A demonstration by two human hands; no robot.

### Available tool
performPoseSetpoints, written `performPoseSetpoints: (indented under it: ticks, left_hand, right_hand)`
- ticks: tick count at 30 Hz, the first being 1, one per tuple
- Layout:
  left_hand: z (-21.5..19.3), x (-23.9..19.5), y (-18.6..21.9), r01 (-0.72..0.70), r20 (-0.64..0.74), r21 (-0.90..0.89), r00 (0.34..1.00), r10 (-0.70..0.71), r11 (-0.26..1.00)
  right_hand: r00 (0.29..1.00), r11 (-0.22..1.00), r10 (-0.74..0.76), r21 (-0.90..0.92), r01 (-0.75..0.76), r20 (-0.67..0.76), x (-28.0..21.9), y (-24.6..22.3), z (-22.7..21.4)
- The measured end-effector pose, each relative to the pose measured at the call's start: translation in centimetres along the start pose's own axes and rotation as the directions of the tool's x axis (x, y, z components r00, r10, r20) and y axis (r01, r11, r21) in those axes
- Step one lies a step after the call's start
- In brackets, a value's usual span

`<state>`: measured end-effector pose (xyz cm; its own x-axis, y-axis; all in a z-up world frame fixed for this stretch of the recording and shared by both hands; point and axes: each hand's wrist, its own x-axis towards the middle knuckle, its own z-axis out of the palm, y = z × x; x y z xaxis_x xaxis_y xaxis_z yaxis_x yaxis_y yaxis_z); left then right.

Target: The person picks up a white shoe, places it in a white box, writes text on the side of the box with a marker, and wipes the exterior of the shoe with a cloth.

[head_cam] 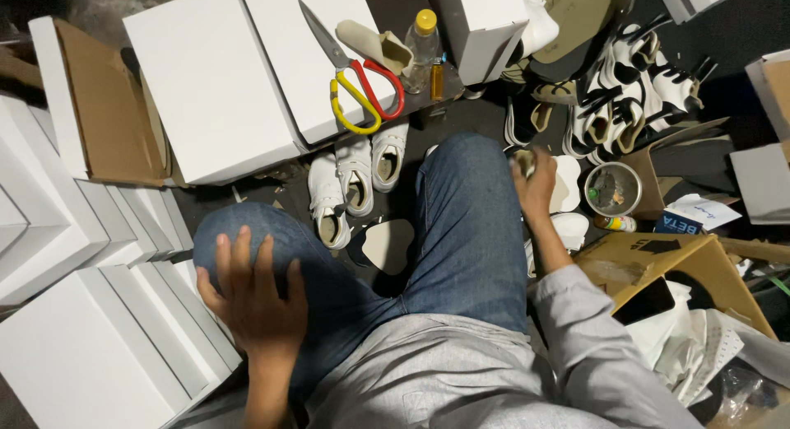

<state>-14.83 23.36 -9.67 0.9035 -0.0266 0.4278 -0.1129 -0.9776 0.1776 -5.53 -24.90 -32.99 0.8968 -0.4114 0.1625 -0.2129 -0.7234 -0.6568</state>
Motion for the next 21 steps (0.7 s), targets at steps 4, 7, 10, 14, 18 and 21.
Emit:
performPoseSetpoints:
  ticks: [4,7,10,14,18,21]
  left_hand:
    - [0.2,0.2,0.4,-0.016,-0.017,-0.008,1.000,0.015,1.000]
    - [0.0,0.0,0.7,-0.013,-0.020,-0.007,1.000,0.013,1.000]
    - [-0.5,-0.2,1.2,-0.007,-0.041,0.018,0.999,0.008,1.000]
    - [-2.0,-0.4,2.0,-0.002,-0.074,0.031,0.997,0.005,1.000]
    - [-2.4,-1.0,2.1,0.019,-0.104,0.015,0.994,-0.018,1.000]
    - [-2.7,-1.1,2.3,0.026,-0.139,0.039,0.990,-0.020,0.999]
  right_hand:
    - [0.948,0.967,-0.248,0.007,0.254,-0.198,8.3,-12.2,-2.2]
    - [0.983,0.988,-0.142,-0.079,0.133,-0.117,13.0,-18.9,-1.8]
    - [0.996,0.968,-0.069,-0.246,0.053,-0.056,16.5,-21.0,0.6]
    - [1.000,0.974,0.007,-0.224,-0.012,-0.026,18.1,-21.6,2.4]
    - [0.969,0.977,-0.167,-0.166,0.137,-0.180,19.3,-20.6,2.4]
    - [0.963,0.979,-0.154,-0.169,0.118,-0.219,20.3,-21.2,0.6]
